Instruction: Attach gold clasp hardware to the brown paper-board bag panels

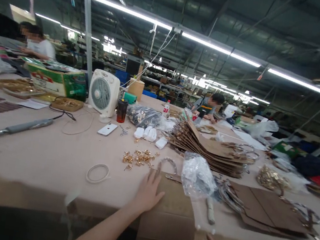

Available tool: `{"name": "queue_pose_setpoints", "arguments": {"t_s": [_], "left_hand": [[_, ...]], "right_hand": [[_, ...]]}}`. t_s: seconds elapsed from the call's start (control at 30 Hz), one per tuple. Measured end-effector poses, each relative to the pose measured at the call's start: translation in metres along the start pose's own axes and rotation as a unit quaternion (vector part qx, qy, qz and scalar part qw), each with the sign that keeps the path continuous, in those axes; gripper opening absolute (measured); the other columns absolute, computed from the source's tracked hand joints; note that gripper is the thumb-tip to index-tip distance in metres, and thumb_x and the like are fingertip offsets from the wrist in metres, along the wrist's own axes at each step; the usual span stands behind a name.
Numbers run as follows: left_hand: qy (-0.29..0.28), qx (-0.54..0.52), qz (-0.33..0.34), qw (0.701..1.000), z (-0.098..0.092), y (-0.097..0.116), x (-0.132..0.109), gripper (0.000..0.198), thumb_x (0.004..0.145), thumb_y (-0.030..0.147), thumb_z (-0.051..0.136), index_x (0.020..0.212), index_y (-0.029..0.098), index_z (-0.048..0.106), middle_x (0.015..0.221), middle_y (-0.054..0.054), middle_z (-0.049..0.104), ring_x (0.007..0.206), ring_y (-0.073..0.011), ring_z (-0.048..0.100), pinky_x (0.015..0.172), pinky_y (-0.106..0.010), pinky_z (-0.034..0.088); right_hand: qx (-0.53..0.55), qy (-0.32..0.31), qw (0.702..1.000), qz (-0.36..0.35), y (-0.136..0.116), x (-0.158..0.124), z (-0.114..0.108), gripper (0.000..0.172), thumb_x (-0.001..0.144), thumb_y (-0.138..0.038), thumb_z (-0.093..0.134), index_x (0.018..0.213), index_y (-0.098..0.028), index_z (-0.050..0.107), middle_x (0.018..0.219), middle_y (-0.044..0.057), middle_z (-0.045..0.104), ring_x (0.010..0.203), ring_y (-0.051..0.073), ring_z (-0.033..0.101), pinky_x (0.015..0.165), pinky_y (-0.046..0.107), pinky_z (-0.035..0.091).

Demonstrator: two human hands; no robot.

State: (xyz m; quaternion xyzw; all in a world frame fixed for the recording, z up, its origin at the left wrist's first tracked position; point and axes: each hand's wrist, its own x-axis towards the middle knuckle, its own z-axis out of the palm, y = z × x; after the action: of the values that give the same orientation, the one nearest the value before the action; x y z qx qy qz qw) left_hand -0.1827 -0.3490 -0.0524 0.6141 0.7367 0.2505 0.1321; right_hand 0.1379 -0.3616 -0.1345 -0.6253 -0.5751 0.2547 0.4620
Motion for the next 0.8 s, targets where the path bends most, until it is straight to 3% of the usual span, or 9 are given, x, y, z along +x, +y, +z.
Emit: {"name": "queue_pose_setpoints", "arguments": {"t_s": [0.03, 0.1, 0.17, 0.27, 0.47, 0.57, 0.63, 0.7, 0.8], "left_hand": [[-0.003, 0.012, 0.003, 1.0, 0.004, 0.002, 0.006, 0.078, 0.093, 0.057, 0.052, 0.16, 0.019, 0.041, 0.174, -0.015, 0.021, 0.158, -0.0424, 0.021, 0.126, -0.059, 0.024], [0.008, 0.035, 0.009, 0.999, 0.01, 0.004, 0.016, 0.074, 0.094, 0.057, 0.051, 0.157, 0.018, 0.046, 0.172, -0.016, 0.026, 0.157, -0.0429, 0.023, 0.125, -0.06, 0.025], [0.029, 0.053, 0.018, 0.998, 0.015, 0.003, 0.024, 0.068, 0.096, 0.055, 0.048, 0.154, 0.018, 0.05, 0.169, -0.017, 0.032, 0.155, -0.0415, 0.027, 0.124, -0.059, 0.027], [0.054, 0.069, 0.03, 0.996, 0.018, -0.001, 0.032, 0.06, 0.099, 0.049, 0.045, 0.151, 0.02, 0.053, 0.166, -0.015, 0.039, 0.153, -0.0396, 0.03, 0.121, -0.059, 0.031], [0.061, 0.072, 0.035, 0.995, 0.018, -0.004, 0.037, 0.058, 0.1, 0.047, 0.044, 0.151, 0.021, 0.053, 0.165, -0.011, 0.041, 0.151, -0.038, 0.032, 0.12, -0.058, 0.033], [0.065, 0.073, 0.025, 0.995, 0.017, -0.004, 0.037, 0.058, 0.1, 0.047, 0.044, 0.151, 0.023, 0.053, 0.165, -0.009, 0.042, 0.152, -0.0368, 0.031, 0.122, -0.057, 0.033], [0.067, 0.076, 0.024, 0.995, 0.018, -0.005, 0.038, 0.058, 0.1, 0.047, 0.044, 0.151, 0.023, 0.054, 0.165, -0.009, 0.042, 0.153, -0.0364, 0.031, 0.122, -0.057, 0.032], [0.066, 0.08, 0.028, 0.994, 0.019, -0.006, 0.039, 0.057, 0.099, 0.048, 0.044, 0.15, 0.024, 0.055, 0.165, -0.009, 0.043, 0.153, -0.0365, 0.032, 0.122, -0.057, 0.032], [0.066, 0.085, 0.028, 0.994, 0.021, -0.008, 0.043, 0.057, 0.099, 0.048, 0.043, 0.149, 0.024, 0.057, 0.165, -0.009, 0.043, 0.152, -0.0369, 0.033, 0.121, -0.057, 0.033]], "right_hand": [[0.029, -0.032, 0.999, -0.011, -0.014, 0.012, 0.012, 0.064, 0.087, -0.068, 0.057, 0.138, -0.029, 0.063, 0.119, 0.013, 0.075, 0.114, 0.038, 0.072, 0.091, 0.051, 0.065], [0.023, -0.038, 0.997, -0.056, -0.043, 0.037, 0.035, 0.064, 0.085, -0.066, 0.06, 0.13, -0.02, 0.066, 0.127, 0.017, 0.07, 0.118, 0.039, 0.069, 0.1, 0.051, 0.06], [-0.024, -0.037, 0.992, -0.12, -0.066, 0.058, 0.057, 0.061, 0.086, -0.061, 0.061, 0.127, -0.017, 0.068, 0.134, 0.018, 0.066, 0.13, 0.038, 0.06, 0.116, 0.054, 0.047], [-0.095, -0.022, 0.98, -0.171, -0.089, 0.088, 0.079, 0.06, 0.089, -0.052, 0.058, 0.136, -0.016, 0.063, 0.154, 0.02, 0.047, 0.146, 0.037, 0.043, 0.122, 0.052, 0.036], [-0.245, 0.09, 0.959, -0.113, -0.119, 0.164, 0.099, 0.1, 0.081, -0.052, 0.073, 0.163, -0.017, 0.027, 0.171, 0.023, 0.014, 0.154, 0.045, 0.021, 0.122, 0.059, 0.026], [-0.285, 0.066, 0.952, -0.094, -0.131, 0.206, 0.105, 0.119, 0.075, -0.061, 0.077, 0.167, -0.023, 0.012, 0.173, 0.021, 0.006, 0.155, 0.049, 0.015, 0.12, 0.066, 0.021], [-0.31, 0.019, 0.947, -0.078, -0.134, 0.226, 0.111, 0.129, 0.07, -0.066, 0.08, 0.168, -0.025, 0.007, 0.174, 0.02, 0.005, 0.155, 0.049, 0.014, 0.119, 0.065, 0.021], [-0.33, -0.037, 0.941, -0.07, -0.132, 0.239, 0.118, 0.13, 0.068, -0.064, 0.082, 0.168, -0.024, 0.009, 0.173, 0.019, 0.013, 0.154, 0.047, 0.022, 0.119, 0.059, 0.026], [-0.335, -0.1, 0.933, -0.09, -0.127, 0.247, 0.128, 0.099, 0.08, -0.046, 0.075, 0.164, -0.024, 0.027, 0.161, 0.016, 0.042, 0.14, 0.038, 0.047, 0.111, 0.047, 0.039]]}}
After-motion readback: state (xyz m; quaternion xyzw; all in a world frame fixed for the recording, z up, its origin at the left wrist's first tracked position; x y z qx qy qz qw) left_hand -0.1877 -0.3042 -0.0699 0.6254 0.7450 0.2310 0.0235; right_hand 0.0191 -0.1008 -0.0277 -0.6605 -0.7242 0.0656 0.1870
